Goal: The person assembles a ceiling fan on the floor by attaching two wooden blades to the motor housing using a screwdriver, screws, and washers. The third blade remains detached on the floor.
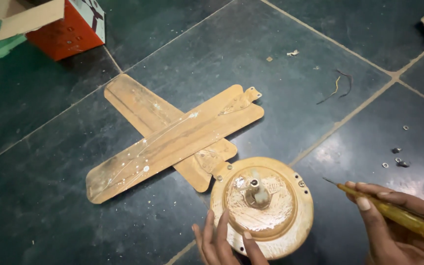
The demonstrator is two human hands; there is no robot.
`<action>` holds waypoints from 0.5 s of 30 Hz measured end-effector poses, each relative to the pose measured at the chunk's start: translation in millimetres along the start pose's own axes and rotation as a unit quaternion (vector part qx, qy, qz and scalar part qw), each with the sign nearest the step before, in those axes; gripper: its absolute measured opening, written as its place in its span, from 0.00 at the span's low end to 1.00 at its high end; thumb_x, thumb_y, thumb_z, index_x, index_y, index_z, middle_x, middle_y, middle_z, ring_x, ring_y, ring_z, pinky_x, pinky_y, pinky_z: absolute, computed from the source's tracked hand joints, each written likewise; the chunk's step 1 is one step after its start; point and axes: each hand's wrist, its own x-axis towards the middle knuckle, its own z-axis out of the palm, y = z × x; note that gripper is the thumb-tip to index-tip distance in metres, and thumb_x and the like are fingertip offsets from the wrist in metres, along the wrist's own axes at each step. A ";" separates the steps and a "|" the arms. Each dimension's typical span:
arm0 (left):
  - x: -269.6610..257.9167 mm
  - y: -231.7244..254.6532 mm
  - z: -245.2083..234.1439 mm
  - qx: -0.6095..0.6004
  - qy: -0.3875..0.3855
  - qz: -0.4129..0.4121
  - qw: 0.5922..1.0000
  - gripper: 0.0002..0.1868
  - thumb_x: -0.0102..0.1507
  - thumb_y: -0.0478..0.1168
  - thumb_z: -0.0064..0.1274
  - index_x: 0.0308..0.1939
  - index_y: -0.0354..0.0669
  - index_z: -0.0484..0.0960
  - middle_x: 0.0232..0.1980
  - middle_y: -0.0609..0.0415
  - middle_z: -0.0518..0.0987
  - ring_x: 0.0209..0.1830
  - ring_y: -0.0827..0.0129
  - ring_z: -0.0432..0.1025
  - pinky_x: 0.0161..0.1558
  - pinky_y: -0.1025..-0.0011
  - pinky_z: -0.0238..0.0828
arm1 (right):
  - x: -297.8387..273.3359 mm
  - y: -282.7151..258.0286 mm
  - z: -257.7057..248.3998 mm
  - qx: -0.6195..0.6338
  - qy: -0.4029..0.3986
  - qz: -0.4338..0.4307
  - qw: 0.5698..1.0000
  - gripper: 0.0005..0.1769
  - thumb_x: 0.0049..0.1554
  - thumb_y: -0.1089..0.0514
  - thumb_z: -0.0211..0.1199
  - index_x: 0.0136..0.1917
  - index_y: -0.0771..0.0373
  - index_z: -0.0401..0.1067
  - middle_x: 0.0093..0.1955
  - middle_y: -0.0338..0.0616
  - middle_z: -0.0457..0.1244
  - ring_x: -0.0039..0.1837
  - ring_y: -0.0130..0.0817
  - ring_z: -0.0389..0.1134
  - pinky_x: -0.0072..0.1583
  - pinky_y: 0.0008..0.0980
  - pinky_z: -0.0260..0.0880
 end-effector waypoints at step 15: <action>21.4 29.6 -31.7 -0.264 0.003 -0.166 0.950 0.20 0.61 0.29 0.52 0.58 0.38 0.81 0.68 0.40 0.74 0.66 0.54 0.76 0.63 0.61 0.77 | 107.5 22.9 123.8 -0.172 -0.162 -0.253 0.938 0.13 0.55 0.63 0.66 0.53 0.67 0.74 0.49 0.53 0.66 0.48 0.48 0.70 0.50 0.42 0.71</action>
